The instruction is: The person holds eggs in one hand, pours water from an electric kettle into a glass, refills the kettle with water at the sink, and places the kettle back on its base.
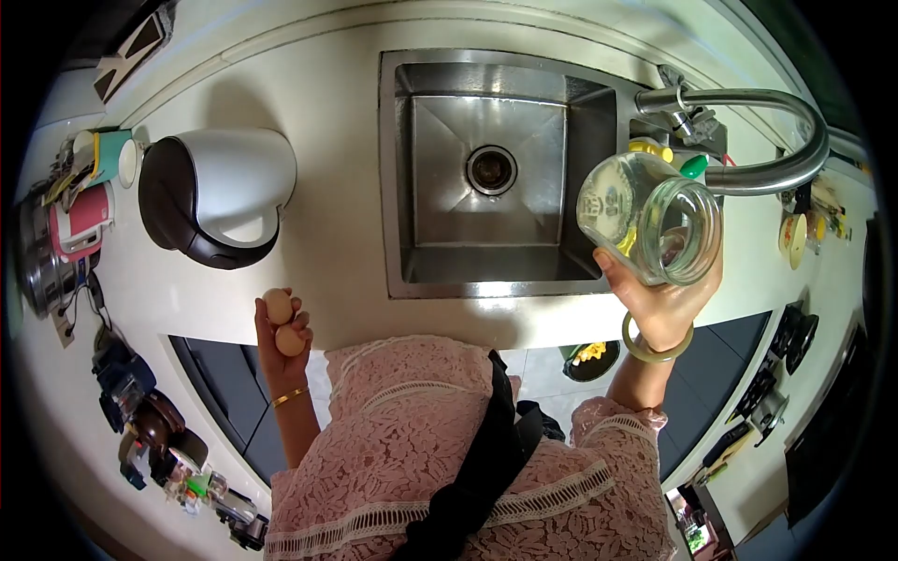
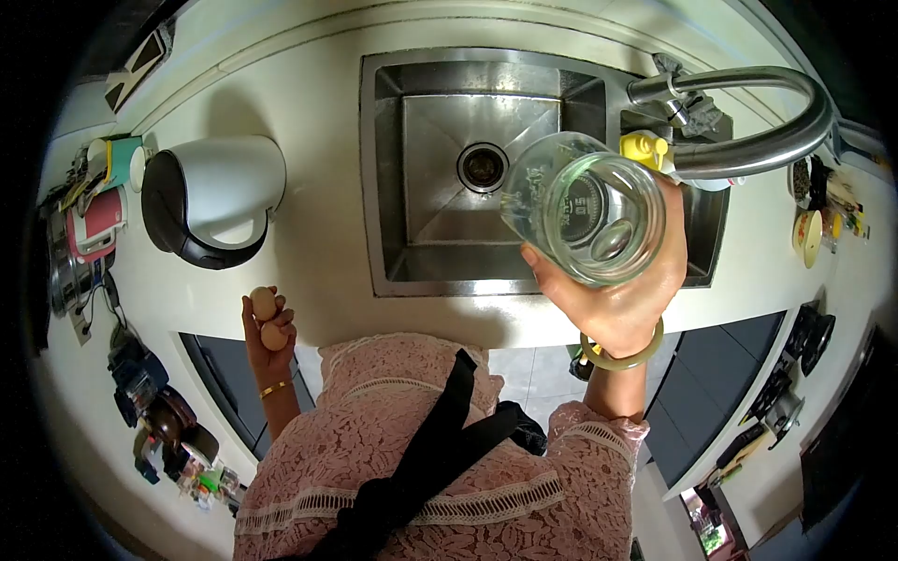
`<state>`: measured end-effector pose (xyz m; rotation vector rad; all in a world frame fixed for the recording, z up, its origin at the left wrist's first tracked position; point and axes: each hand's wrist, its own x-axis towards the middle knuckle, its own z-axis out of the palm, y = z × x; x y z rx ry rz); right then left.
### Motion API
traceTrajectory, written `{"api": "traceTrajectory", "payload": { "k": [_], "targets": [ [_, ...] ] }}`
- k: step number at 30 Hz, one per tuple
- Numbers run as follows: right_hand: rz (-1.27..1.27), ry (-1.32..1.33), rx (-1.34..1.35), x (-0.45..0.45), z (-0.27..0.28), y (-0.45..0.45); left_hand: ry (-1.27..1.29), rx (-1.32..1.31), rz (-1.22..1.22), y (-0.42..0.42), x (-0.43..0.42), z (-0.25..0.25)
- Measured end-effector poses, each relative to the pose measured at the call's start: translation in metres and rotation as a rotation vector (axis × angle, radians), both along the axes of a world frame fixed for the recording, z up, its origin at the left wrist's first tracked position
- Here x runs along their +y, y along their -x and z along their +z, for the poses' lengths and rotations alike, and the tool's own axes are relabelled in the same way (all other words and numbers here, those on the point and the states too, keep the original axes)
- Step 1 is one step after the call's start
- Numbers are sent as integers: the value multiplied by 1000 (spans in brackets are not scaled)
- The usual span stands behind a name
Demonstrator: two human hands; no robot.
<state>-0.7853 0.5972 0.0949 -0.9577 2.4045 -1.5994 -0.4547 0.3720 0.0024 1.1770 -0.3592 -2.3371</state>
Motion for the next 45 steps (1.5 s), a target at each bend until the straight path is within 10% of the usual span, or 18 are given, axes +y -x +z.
{"api": "traceTrajectory", "payload": {
  "k": [45],
  "targets": [
    [285,-26,11,-81,-59,-40,32,-72,66,-19,0,-3]
  ]
}}
